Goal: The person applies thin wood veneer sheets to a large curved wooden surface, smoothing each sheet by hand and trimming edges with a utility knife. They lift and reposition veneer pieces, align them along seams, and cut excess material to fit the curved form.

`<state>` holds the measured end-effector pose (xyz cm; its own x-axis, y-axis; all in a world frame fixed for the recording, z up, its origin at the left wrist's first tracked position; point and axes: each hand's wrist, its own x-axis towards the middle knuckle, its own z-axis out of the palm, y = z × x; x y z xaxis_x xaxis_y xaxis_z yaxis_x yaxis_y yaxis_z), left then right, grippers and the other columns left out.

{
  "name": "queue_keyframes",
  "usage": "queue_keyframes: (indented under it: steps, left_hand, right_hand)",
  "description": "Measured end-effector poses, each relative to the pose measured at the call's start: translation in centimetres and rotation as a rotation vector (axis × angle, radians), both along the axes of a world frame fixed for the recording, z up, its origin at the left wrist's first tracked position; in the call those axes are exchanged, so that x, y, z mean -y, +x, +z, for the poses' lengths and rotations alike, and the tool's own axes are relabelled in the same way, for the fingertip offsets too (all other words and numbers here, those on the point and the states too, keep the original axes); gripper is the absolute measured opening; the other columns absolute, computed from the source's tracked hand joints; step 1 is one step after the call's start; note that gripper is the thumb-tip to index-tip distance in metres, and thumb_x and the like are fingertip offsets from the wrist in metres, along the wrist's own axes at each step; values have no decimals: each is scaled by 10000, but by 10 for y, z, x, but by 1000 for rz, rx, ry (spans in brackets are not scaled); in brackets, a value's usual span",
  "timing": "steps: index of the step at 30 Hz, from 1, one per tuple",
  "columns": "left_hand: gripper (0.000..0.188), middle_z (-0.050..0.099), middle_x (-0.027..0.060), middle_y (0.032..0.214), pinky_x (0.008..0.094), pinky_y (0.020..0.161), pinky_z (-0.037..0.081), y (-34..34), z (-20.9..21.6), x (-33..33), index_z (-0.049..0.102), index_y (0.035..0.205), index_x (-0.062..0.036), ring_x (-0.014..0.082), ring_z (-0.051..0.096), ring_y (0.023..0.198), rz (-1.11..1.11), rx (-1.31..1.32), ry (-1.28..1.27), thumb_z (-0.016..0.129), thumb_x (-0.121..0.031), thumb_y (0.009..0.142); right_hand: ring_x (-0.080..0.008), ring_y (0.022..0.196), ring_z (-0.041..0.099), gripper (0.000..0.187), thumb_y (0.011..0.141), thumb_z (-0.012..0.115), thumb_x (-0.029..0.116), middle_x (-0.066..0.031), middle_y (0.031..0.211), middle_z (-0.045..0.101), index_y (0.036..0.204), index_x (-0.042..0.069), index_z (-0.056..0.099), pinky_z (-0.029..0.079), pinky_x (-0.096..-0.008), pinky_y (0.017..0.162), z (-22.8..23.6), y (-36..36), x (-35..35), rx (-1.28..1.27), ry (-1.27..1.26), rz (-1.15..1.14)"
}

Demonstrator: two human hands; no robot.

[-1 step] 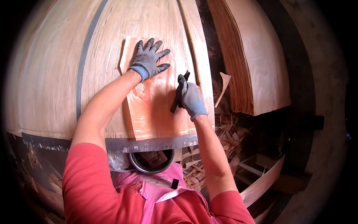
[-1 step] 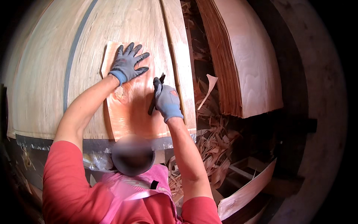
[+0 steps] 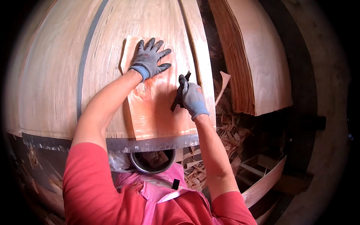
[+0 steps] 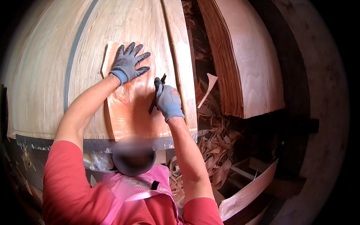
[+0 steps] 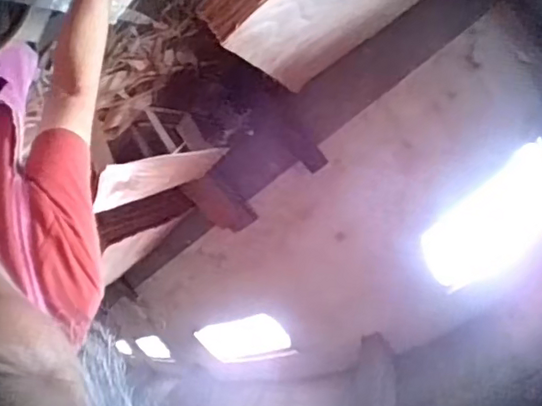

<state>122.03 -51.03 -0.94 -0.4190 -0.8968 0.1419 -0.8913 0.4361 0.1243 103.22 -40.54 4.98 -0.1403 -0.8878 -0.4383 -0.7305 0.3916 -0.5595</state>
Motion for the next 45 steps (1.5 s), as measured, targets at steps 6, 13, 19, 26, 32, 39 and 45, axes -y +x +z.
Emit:
queue_keyframes:
  steps: [6,13,19,26,32,39,45]
  left_hand:
    - [659,345,86,1573,617,1163,135,-3,-2,-1,464,1458,-315,331,262,1466,-6,15,-3,558,-608,875]
    - [753,403,65,1533,537,1200,109,13,5,2,378,1503,-164,302,282,1460,26,-285,-284,633,-517,888]
    - [374,699,79,765,361,657,529,67,69,-94,668,893,-42,224,668,681,455,-599,115,766,-399,842]
    - [348,622,56,652,276,414,443,75,34,-190,614,808,15,109,531,433,494,-886,712,772,-291,861]
    - [165,686,26,799,243,537,523,101,28,-228,689,962,-7,100,621,589,549,-1292,773,746,-140,882]
    - [154,695,39,861,294,569,567,90,17,-314,679,991,-17,124,644,661,821,-1637,590,748,-47,856]
    - [288,687,13,1011,249,770,510,117,25,-374,669,1136,25,83,610,854,800,-1333,470,747,-55,871]
  right_hand:
    - [-168,539,621,195,948,661,207,-87,684,657,944,12,650,483,-327,506,-42,-5,-48,258,-535,-102]
    - [-374,732,666,227,855,709,140,-141,827,693,1071,146,639,498,-450,615,-76,-2,-61,-94,-722,91]
    - [-372,743,665,214,865,682,170,-133,848,694,1070,166,621,504,-453,628,-80,-12,-65,-33,-729,47]
    - [-380,735,663,183,883,685,201,-151,799,681,1058,173,641,501,-452,621,-75,-2,-62,-32,-742,54]
    - [-388,764,654,157,891,652,220,-143,825,682,1032,181,597,488,-480,632,-76,-8,-65,-33,-729,47]
    - [-384,782,667,173,879,673,195,-152,842,692,1045,160,637,506,-449,646,-74,-5,-65,-50,-741,58]
    - [-387,759,660,153,890,660,231,-142,823,687,1020,169,609,496,-462,632,-81,-7,-67,-59,-750,68]
